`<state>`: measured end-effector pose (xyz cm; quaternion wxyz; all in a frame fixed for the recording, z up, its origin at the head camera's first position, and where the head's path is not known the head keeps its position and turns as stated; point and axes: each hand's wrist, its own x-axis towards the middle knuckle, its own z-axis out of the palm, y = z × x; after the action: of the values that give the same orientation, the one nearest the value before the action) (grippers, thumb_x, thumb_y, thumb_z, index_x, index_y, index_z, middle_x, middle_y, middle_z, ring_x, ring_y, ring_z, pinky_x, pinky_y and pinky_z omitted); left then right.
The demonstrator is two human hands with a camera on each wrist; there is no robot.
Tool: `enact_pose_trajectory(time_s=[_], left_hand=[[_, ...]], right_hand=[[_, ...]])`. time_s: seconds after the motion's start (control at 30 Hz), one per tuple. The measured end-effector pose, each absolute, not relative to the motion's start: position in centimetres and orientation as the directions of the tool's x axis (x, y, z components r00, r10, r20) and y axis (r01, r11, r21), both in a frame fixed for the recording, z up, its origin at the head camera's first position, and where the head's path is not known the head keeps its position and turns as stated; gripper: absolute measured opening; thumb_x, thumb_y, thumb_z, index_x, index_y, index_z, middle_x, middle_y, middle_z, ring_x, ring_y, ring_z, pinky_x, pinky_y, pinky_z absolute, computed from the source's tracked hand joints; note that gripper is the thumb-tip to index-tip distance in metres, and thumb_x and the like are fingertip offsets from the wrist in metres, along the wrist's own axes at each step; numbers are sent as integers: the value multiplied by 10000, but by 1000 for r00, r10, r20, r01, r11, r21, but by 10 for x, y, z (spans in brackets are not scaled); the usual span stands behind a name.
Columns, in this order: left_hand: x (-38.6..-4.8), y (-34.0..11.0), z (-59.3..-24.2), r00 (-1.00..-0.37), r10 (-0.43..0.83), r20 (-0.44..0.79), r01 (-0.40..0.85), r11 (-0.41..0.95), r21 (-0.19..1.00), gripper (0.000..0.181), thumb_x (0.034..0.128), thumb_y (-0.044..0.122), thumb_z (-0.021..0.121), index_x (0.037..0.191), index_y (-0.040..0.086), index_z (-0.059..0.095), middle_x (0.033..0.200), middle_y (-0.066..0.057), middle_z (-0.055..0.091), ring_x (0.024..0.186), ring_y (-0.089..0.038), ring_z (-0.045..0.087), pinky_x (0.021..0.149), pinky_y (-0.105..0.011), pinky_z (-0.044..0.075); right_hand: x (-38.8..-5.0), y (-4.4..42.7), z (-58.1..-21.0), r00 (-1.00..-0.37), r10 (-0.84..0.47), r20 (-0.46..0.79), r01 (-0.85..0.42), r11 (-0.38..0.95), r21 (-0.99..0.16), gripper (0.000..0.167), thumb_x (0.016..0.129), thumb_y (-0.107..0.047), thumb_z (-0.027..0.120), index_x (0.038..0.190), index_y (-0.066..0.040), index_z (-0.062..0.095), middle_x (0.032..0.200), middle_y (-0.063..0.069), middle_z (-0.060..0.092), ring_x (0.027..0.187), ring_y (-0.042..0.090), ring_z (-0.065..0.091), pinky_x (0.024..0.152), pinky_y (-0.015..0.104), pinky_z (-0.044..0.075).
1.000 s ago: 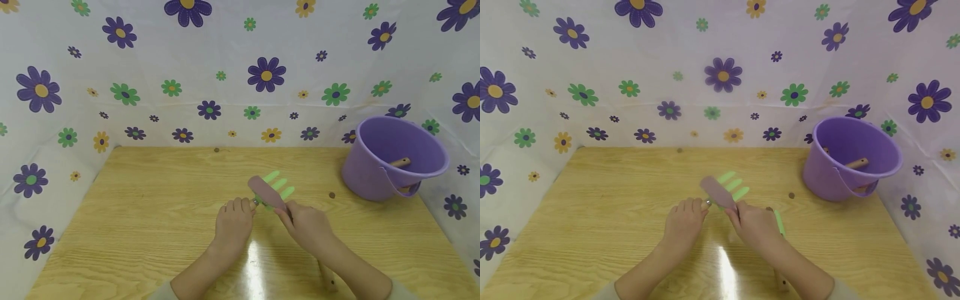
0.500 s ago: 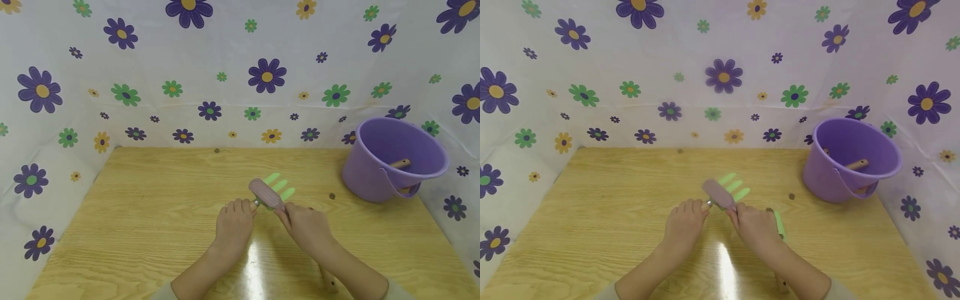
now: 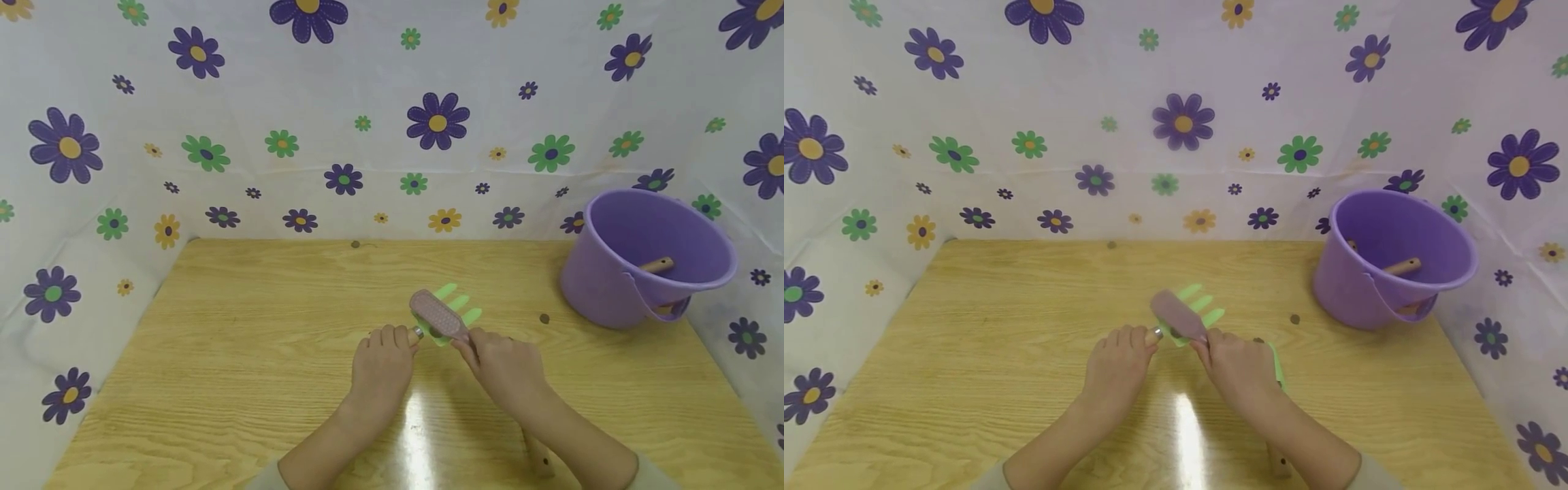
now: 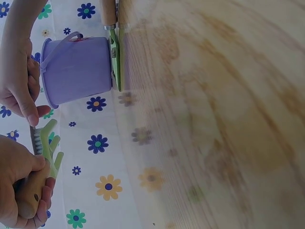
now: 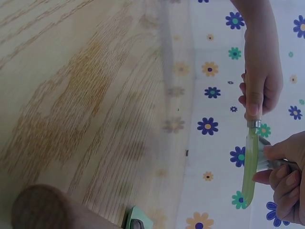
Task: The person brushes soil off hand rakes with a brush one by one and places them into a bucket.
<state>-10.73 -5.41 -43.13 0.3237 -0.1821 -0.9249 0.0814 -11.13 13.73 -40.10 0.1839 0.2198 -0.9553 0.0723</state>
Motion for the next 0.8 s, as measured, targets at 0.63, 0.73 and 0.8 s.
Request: enact_pose_trajectory(time_s=[0.63, 0.73, 0.8], left_hand=[[-105, -59, -431, -704, 397, 589, 292, 918, -269, 378, 817, 369, 722, 791, 41, 534, 629, -11, 473, 508, -96, 404, 429, -176, 313], [-104, -60, -432, -713, 397, 578, 291, 917, -272, 374, 823, 371, 708, 796, 42, 535, 630, -10, 475, 510, -95, 402, 433, -177, 323], [-103, -61, -433, -716, 398, 574, 288, 917, -277, 372, 825, 374, 699, 792, 43, 534, 626, -7, 470, 510, -92, 391, 434, -177, 323]], right_hand=[[-118, 154, -403, -820, -367, 440, -414, 910, -12, 295, 845, -272, 698, 705, -34, 593, 456, -6, 440, 358, 76, 281, 313, 182, 207], [-121, 160, -404, -813, -362, 457, -402, 916, 9, 326, 853, -278, 691, 670, -33, 577, 435, -16, 394, 357, 69, 246, 323, 185, 180], [-122, 164, -404, -816, -359, 454, -389, 921, 29, 350, 855, -292, 688, 652, -37, 559, 428, -28, 350, 359, 69, 231, 331, 191, 168]])
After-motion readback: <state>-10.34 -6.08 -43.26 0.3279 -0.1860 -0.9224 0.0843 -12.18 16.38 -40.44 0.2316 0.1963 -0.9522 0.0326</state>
